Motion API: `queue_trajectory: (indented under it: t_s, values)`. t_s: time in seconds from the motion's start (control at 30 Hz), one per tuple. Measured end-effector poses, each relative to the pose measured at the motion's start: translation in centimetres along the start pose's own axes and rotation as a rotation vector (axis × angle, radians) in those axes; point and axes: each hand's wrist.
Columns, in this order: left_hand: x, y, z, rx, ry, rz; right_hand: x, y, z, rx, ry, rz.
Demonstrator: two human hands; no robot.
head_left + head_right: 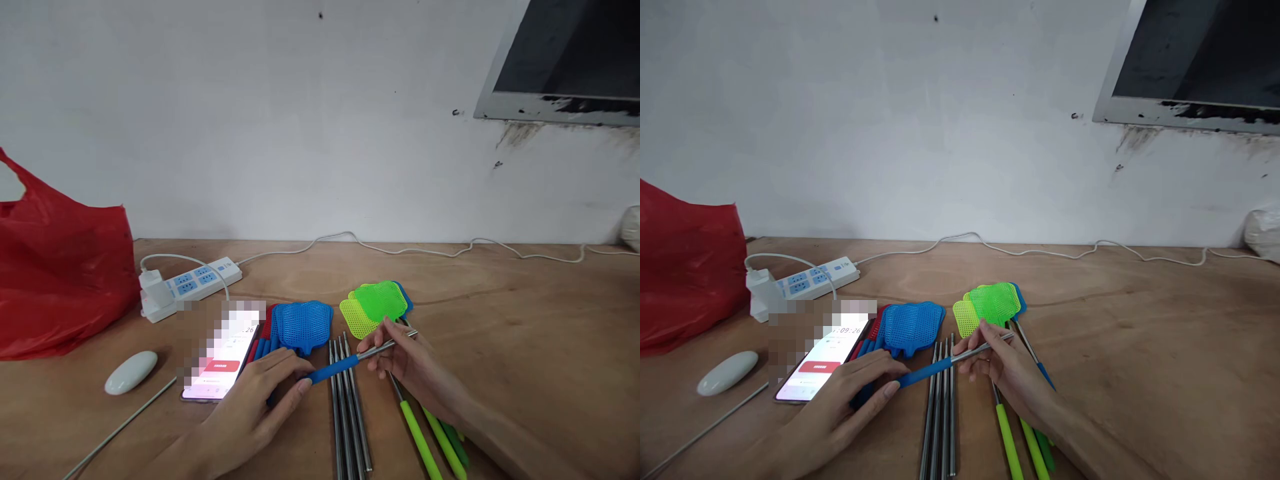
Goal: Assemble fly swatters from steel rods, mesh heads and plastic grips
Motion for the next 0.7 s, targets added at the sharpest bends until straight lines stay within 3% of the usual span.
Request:
queue_trajectory:
  t_s: [0.33, 0.47, 0.7]
  values:
    - [0.4, -0.5, 0.8, 0.115, 0.034, -0.091, -1.1, -0.4, -0.4, 0.149, -0.188, -0.106]
    - [0.1, -0.5, 0.6, 0.169, 0.037, -0.095, -1.6, -0.2, -0.6, 0.106, -0.325, -0.203]
    - [-0.5, -0.4, 0.9, 0.215, 0.023, -0.049, -1.2, -0.3, -0.4, 0.074, -0.354, -0.235]
Point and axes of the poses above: each hand's wrist, its own y-axis towards the middle knuckle, its own z-axis out of the palm, x = y × z, and after that the axes turned 1 degree about z, right-handed
